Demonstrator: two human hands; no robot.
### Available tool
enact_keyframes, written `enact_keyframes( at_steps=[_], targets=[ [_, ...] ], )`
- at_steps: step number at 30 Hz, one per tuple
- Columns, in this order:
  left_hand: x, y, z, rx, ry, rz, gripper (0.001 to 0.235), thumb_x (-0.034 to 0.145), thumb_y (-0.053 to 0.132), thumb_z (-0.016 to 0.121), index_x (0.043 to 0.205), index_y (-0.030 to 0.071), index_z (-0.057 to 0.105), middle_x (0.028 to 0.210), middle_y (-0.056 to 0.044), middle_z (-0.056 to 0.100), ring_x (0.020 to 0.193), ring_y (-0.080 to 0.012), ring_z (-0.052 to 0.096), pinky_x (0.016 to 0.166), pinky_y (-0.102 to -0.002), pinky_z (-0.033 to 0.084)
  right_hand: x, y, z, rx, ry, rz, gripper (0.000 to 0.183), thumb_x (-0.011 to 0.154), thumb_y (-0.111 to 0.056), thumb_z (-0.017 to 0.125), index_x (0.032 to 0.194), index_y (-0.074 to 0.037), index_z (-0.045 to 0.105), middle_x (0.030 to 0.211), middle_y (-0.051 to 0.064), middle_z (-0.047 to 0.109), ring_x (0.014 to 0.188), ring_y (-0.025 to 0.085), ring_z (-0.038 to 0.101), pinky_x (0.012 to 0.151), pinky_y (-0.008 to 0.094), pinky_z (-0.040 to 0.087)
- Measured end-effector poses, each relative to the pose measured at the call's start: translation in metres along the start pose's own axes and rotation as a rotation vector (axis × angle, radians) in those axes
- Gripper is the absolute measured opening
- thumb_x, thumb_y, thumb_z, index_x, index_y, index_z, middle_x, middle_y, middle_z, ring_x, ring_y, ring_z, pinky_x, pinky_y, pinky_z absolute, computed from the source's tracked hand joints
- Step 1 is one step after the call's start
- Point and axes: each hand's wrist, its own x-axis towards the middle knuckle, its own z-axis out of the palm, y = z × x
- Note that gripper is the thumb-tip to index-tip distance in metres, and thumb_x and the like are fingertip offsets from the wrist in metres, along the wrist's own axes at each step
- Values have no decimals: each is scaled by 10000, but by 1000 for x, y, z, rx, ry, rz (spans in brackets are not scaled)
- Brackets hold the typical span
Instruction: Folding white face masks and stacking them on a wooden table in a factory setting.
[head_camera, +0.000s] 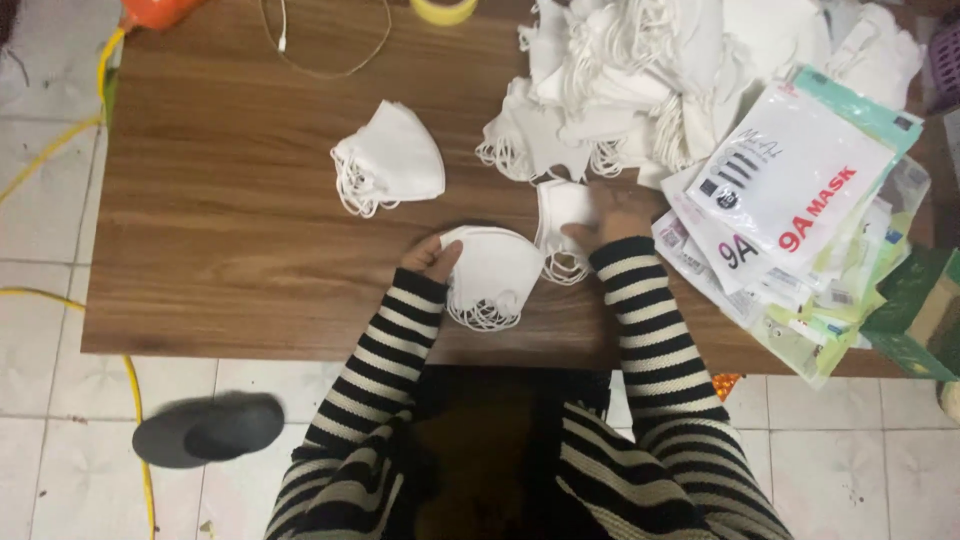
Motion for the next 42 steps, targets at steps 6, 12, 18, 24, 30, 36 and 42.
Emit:
enact_keyframes(
  at_steps=[6,12,18,24,30,36,42],
  targets=[
    [16,-59,-30,-39,57,1,261,965,284,755,1134,86,741,869,-107,770,748,-157,700,684,-333,610,-9,-9,3,84,208,-66,580,825,-398,839,1283,-97,649,1124,216,698,1077,404,681,876,483,573],
    [19,-51,-32,-13,9,50,197,995,236,699,1123,91,739,846,-114,765,734,-157,695,672,-329,599,-26,3,-16,694,499,-311,161,910,-149,891,988,-110,756,862,79,685,771,285,683,662,353,577],
    [27,-48,-40,-149,-80,69,217,989,223,716,1134,62,731,914,-120,772,781,-159,715,695,-332,633,-20,-49,13,1025,113,-519,204,835,-27,843,1002,-35,726,773,178,720,685,211,675,601,335,535],
    [15,-34,-37,-148,-73,183,206,966,248,739,1085,80,755,850,-102,771,730,-161,707,644,-344,618,-24,-94,50,951,96,-405,166,816,-73,857,932,-58,738,719,125,673,689,255,678,639,376,552],
    [9,-36,-40,120,131,250,244,961,238,749,1142,76,751,929,-159,780,837,-224,746,707,-371,637,-8,-124,27,835,154,-507,137,860,-158,854,928,-96,752,799,111,747,763,266,733,695,358,593],
    [-6,-14,-54,30,226,124,325,986,298,702,1198,52,711,1034,-211,762,1008,-292,718,890,-445,599,90,-178,40,766,-6,-157,946,793,-623,860,1443,-39,498,1426,248,542,1288,391,578,1086,464,504],
    [-3,-23,-48,-94,255,130,234,981,210,701,1170,76,732,1040,-182,769,1006,-231,707,900,-413,610,105,-223,32,659,-227,-204,1113,629,-647,917,1489,-137,428,1458,157,544,1378,313,517,1191,390,392]
  ],
)
